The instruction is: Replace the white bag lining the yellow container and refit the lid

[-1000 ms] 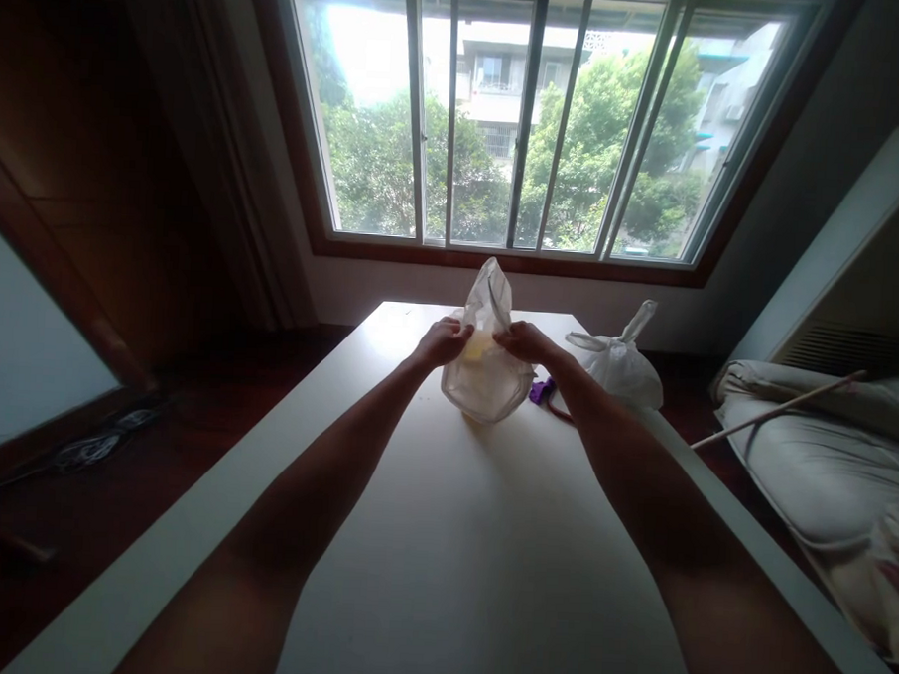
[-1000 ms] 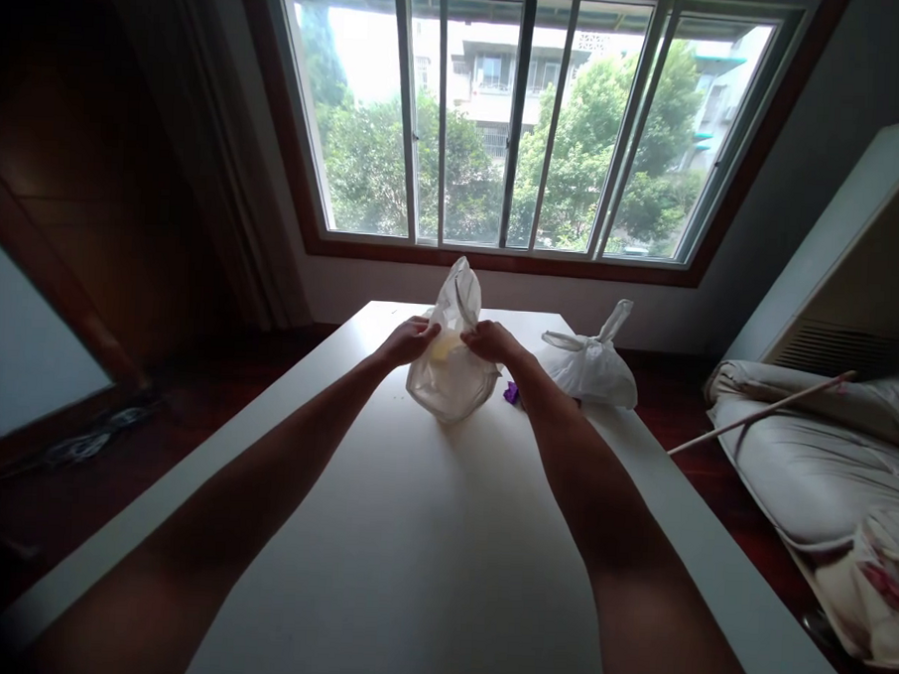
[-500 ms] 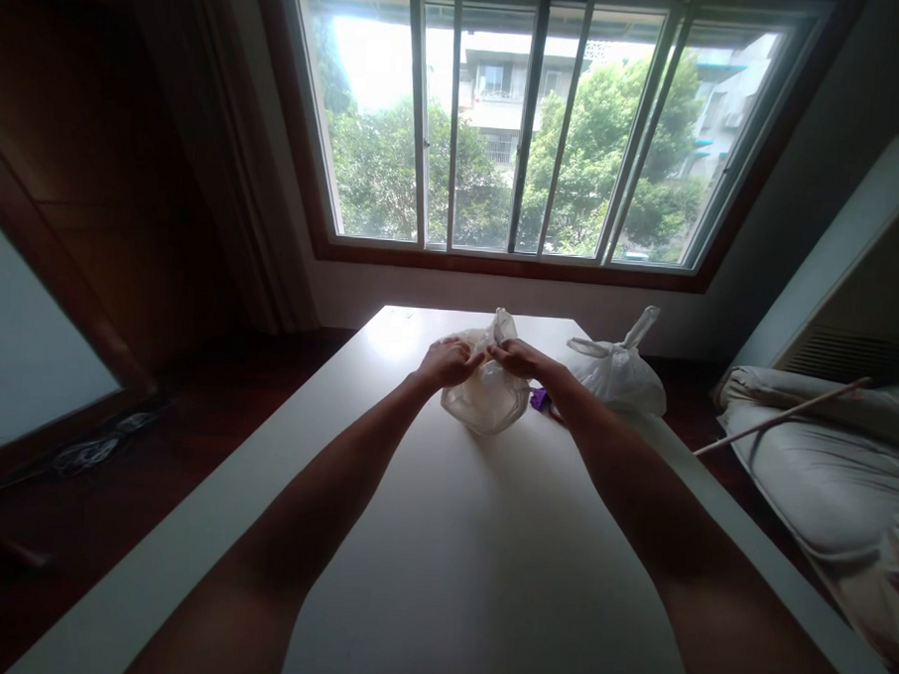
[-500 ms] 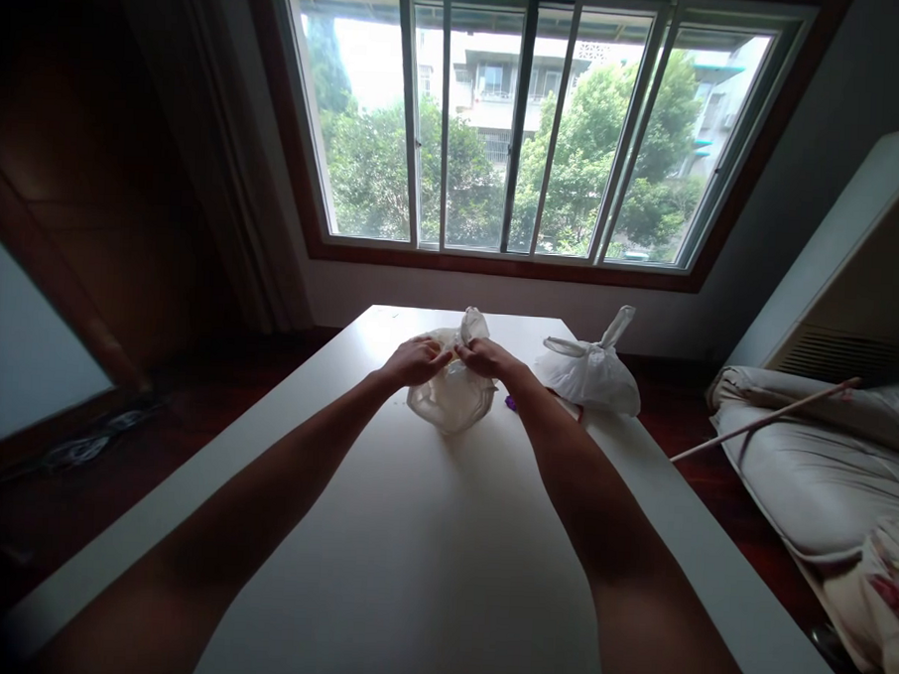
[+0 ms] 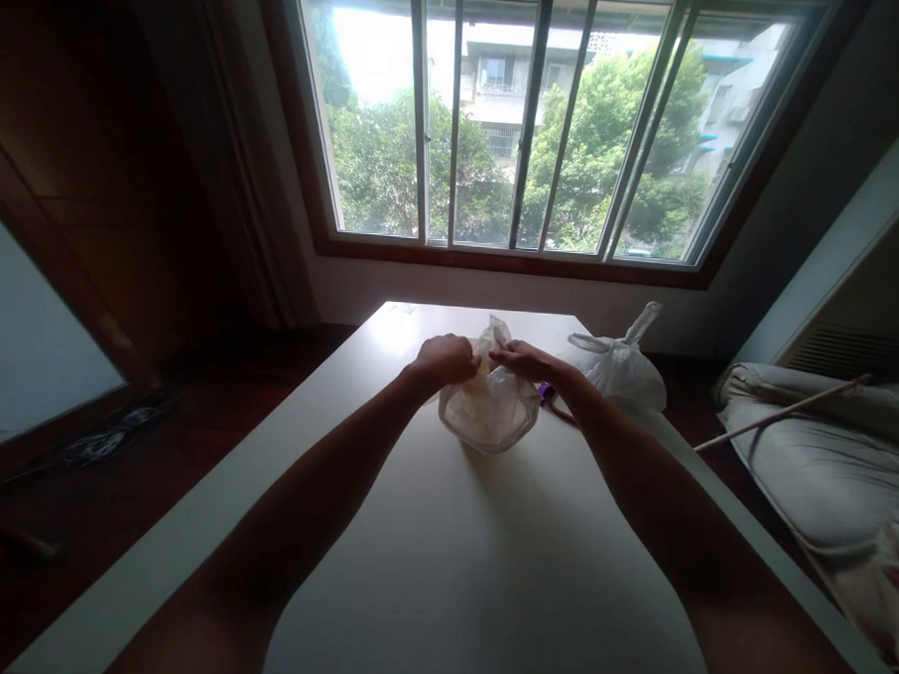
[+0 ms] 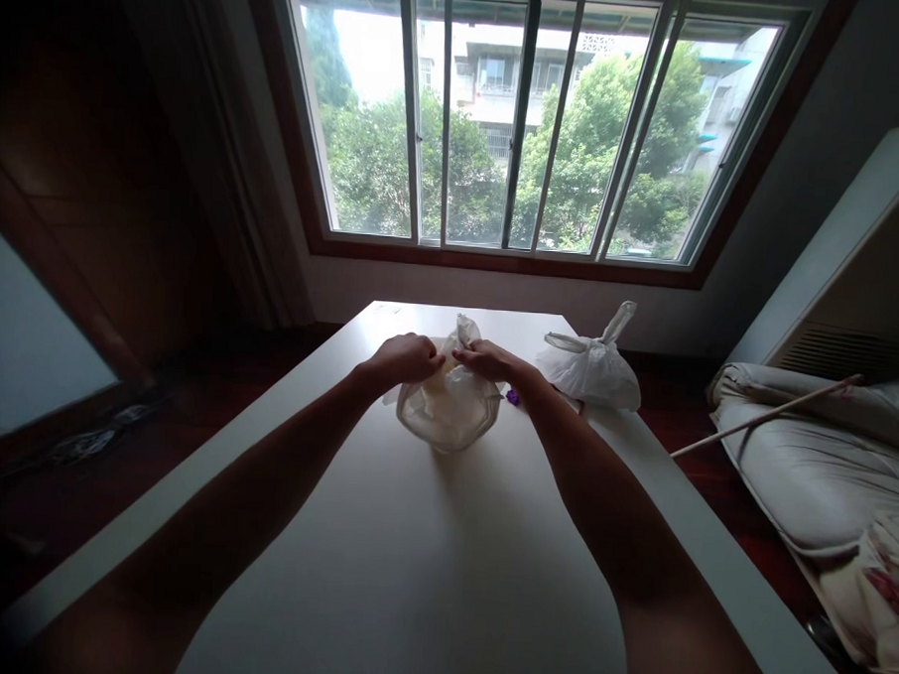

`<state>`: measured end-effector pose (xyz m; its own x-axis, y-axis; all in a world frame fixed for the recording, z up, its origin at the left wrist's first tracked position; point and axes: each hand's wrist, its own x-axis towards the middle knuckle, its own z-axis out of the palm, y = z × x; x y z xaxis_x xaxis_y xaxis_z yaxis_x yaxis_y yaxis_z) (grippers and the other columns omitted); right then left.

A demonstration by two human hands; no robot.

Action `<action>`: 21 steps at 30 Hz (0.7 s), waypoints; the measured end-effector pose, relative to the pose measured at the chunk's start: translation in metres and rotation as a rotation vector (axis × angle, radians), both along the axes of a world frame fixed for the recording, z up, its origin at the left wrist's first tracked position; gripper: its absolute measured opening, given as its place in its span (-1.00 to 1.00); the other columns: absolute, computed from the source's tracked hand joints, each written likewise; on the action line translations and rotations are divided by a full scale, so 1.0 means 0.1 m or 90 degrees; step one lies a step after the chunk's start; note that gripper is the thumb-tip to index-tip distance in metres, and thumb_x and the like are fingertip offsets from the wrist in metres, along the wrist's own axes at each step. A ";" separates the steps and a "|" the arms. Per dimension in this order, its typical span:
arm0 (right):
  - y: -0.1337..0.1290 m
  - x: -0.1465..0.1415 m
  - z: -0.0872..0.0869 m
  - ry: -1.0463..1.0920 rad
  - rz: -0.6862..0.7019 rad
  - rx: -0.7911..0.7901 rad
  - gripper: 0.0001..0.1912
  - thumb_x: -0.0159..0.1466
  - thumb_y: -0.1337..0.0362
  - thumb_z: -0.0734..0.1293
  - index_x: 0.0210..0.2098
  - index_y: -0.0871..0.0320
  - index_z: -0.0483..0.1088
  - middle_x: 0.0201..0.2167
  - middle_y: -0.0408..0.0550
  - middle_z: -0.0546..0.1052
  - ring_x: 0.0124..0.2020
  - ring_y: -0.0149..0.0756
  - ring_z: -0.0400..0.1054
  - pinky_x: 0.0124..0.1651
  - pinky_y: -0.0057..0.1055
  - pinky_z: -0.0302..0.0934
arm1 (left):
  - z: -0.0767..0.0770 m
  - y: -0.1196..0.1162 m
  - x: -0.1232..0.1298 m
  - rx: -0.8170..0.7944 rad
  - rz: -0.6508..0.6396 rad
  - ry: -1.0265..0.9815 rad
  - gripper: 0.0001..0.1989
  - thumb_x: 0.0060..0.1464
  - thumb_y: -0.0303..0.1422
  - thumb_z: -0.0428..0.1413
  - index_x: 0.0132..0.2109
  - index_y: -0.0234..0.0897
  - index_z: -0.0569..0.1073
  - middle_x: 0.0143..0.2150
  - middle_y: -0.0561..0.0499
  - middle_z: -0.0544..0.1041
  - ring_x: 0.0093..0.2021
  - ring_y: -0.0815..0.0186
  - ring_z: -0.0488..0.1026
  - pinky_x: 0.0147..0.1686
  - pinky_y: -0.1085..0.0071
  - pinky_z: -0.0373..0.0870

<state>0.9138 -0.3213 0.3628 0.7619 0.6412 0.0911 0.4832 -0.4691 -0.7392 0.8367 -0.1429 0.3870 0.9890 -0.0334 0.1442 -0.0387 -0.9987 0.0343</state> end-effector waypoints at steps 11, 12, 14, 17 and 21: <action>-0.30 0.06 0.19 0.046 -0.031 0.166 -0.57 0.19 -0.03 0.38 -0.35 0.28 0.50 -0.40 0.05 0.55 -0.42 -0.30 0.37 -0.35 -0.43 0.26 | -0.05 0.12 -0.02 -0.106 0.008 -0.160 -0.58 0.24 -0.10 -0.07 -0.22 -0.21 0.61 -0.20 -0.12 0.62 -0.26 0.17 0.52 -0.26 0.32 0.38; -0.34 0.07 0.20 0.034 -0.033 0.164 -0.57 0.18 -0.04 0.39 -0.34 0.28 0.50 -0.38 0.05 0.56 -0.40 -0.29 0.39 -0.32 -0.43 0.27 | -0.06 0.12 -0.03 -0.119 0.005 -0.162 -0.59 0.25 -0.10 -0.07 -0.22 -0.20 0.60 -0.21 -0.11 0.62 -0.27 0.17 0.52 -0.27 0.33 0.37; -0.43 0.09 0.23 -0.011 -0.065 0.128 -0.58 0.15 0.00 0.42 -0.28 0.28 0.50 -0.31 0.07 0.57 -0.35 -0.26 0.41 -0.29 -0.41 0.30 | -0.08 0.14 -0.06 -0.138 0.008 -0.169 -0.62 0.24 -0.12 -0.06 -0.21 -0.19 0.59 -0.25 -0.09 0.61 -0.29 0.18 0.51 -0.30 0.34 0.35; -0.51 0.07 0.32 -0.177 -0.209 0.080 -0.51 0.11 0.11 0.47 -0.06 0.30 0.46 -0.12 0.16 0.56 -0.23 -0.20 0.43 -0.21 -0.34 0.34 | -0.13 0.15 -0.09 -0.157 0.014 -0.189 -0.68 0.23 -0.15 -0.02 -0.20 -0.20 0.56 -0.28 -0.07 0.60 -0.32 0.20 0.49 -0.32 0.36 0.33; -0.40 -0.09 0.49 -0.409 -0.217 0.096 -0.66 0.17 0.27 0.40 -0.08 0.29 0.51 -0.11 0.16 0.57 -0.16 -0.18 0.45 -0.07 -0.30 0.35 | -0.18 0.15 -0.10 -0.204 0.002 -0.209 -0.70 0.26 -0.17 -0.02 -0.17 -0.22 0.54 -0.27 -0.07 0.60 -0.32 0.21 0.50 -0.33 0.38 0.32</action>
